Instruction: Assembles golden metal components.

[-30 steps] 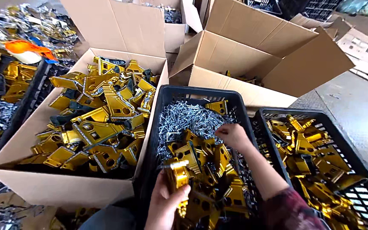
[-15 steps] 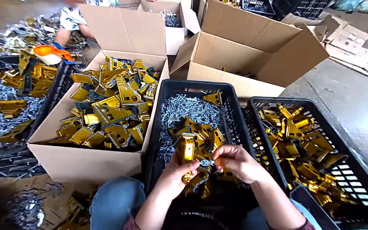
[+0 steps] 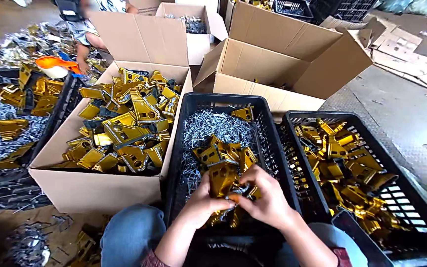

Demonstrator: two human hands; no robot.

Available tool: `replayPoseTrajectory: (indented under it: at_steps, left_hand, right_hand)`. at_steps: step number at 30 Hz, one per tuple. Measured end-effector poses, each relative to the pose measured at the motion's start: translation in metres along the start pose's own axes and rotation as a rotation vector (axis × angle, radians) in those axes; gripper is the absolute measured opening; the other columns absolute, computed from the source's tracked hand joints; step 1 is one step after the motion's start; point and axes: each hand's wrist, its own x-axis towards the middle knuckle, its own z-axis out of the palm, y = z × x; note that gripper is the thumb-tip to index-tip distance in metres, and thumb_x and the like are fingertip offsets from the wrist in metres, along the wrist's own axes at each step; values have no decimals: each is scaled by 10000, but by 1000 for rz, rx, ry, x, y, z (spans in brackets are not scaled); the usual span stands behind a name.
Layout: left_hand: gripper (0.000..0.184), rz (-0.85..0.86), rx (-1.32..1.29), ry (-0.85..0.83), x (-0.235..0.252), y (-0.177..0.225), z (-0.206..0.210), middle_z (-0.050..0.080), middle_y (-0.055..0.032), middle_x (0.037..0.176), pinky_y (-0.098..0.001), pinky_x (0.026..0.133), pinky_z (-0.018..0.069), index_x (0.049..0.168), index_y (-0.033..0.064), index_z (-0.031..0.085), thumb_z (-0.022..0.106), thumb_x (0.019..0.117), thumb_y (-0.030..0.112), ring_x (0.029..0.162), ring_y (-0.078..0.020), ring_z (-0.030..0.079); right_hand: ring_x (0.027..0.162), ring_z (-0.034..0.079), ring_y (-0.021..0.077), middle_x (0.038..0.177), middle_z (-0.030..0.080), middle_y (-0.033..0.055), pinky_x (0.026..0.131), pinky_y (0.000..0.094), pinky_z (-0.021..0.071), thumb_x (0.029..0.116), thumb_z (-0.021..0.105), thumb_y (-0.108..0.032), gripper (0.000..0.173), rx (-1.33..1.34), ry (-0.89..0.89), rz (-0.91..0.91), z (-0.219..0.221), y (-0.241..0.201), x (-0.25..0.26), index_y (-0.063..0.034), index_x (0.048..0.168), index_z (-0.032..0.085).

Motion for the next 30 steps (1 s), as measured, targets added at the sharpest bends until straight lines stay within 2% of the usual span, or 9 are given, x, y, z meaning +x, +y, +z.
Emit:
replayPoseTrajectory:
  at_steps: [3,7,14,17,19,21,24,27,30]
  left_hand:
    - [1021,54,132,-40,4,-6,0,603,-143,1302,-363,960,590,1518,9,194,798,697,-37,1145,-199,664]
    - [1035,6,183,-29,4,-12,-2,614,-132,1271,-363,871,621,1537,53,164,781,709,-13,1072,-200,691]
    - [1052,-85,94,72,5,-19,-6,616,-116,1127,-312,674,604,1560,92,106,727,717,-15,817,-175,689]
    - [1053,-76,62,134,9,-11,-2,615,-143,1162,-311,639,612,1562,96,107,805,777,32,813,-195,697]
    - [1025,-35,158,158,11,-7,-3,555,-138,1322,-299,680,611,1586,99,101,797,841,198,926,-169,687]
    - [847,41,343,161,13,-5,-8,506,-148,1408,-274,755,583,1593,51,179,678,946,270,988,-130,657]
    - [678,284,689,189,18,-6,-17,626,-114,1325,-299,963,564,1492,61,464,741,903,247,1129,-120,653]
    - [779,422,702,334,19,0,-15,748,-16,1106,-266,832,616,1446,71,523,857,751,186,964,-82,722]
    - [773,451,271,380,19,5,-17,746,-105,1011,-296,755,624,1447,-49,478,830,766,46,843,-173,729]
  right_hand:
    - [965,604,213,952,615,78,904,332,506,968,686,-246,185,-277,109,-217,12,7,-3,-111,1032,576]
    - [1302,567,271,1343,592,211,1080,417,508,957,679,-364,550,-25,52,35,24,23,-13,8,1340,546]
    - [1180,674,204,1325,647,173,1010,367,589,858,811,-135,616,369,-101,275,30,38,2,82,1367,541]
    - [1197,646,201,1337,635,131,985,390,573,874,794,-326,778,478,-171,420,23,59,16,27,1458,421]
    - [1118,659,213,1309,642,129,902,410,578,897,681,-520,833,302,-152,607,10,87,21,-29,1515,416]
    - [1104,681,344,1304,655,211,943,535,552,1014,615,-353,611,-100,-115,882,-9,117,21,-19,1502,461]
    - [1198,622,480,1319,616,298,977,657,492,1014,589,-267,613,-607,-290,1253,-15,154,9,-48,1550,388]
    - [1183,643,447,1313,630,264,930,626,532,949,608,-162,739,-718,-485,1387,2,160,5,-112,1606,274]
    - [1239,614,420,1331,616,266,990,603,510,894,662,-152,691,-628,-472,1406,-1,156,7,-14,1519,402]
